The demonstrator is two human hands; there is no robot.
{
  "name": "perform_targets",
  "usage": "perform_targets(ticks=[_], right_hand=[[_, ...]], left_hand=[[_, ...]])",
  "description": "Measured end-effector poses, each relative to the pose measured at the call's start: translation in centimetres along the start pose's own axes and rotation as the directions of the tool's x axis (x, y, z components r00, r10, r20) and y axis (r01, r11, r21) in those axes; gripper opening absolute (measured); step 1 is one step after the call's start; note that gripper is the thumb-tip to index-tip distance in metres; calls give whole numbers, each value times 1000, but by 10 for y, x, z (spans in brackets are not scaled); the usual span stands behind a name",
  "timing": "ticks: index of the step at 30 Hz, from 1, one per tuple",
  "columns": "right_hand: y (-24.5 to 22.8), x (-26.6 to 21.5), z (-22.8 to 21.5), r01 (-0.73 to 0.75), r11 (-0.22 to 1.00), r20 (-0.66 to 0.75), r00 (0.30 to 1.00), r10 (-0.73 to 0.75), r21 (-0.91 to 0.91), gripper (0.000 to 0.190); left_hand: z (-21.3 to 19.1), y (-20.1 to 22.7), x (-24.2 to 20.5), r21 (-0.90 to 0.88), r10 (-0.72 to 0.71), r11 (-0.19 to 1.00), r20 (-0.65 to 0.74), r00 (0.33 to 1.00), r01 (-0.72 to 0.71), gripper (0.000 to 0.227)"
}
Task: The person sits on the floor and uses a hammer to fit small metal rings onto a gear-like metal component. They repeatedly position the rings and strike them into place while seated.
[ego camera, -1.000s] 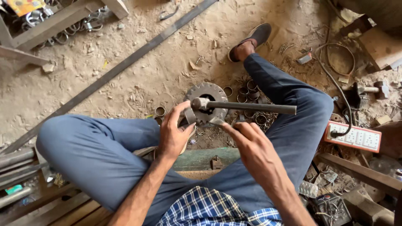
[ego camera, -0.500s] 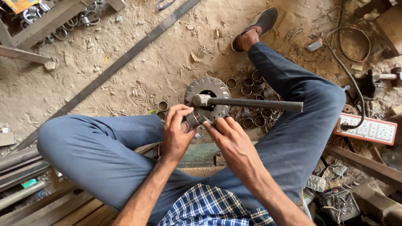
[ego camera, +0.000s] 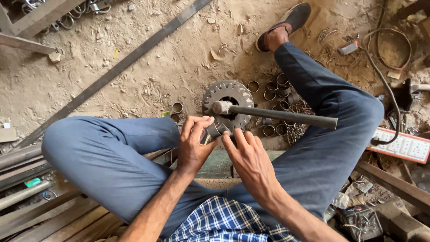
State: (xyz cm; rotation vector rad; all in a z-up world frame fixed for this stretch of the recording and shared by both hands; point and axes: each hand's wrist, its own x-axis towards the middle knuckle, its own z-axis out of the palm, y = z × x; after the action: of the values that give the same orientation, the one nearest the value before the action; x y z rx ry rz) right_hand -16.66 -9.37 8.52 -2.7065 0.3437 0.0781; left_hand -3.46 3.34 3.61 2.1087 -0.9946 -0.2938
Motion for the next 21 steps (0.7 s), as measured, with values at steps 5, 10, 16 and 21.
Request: perform_targets(ticks=[5,10,16,21], right_hand=[[3,1,4,62,997,-46,997,-64,-37,64],[4,0,6,73,997,-74,995,-74,-5,62],[5,-3,16,76,995,-38,996,-78,-58,64],[14,-1,20,115,991,-143,982,-123,-62,60]], left_hand=[[1,-1,5,-40,-33,999,10,999,33,54],[-1,-1,4,-59,27,998,-23,999,-29,53],[-3,-2,5,-95,-7,995,-35,999,4,54],[-6,-2,11,-77,-1,997,-32,999,-2,56]])
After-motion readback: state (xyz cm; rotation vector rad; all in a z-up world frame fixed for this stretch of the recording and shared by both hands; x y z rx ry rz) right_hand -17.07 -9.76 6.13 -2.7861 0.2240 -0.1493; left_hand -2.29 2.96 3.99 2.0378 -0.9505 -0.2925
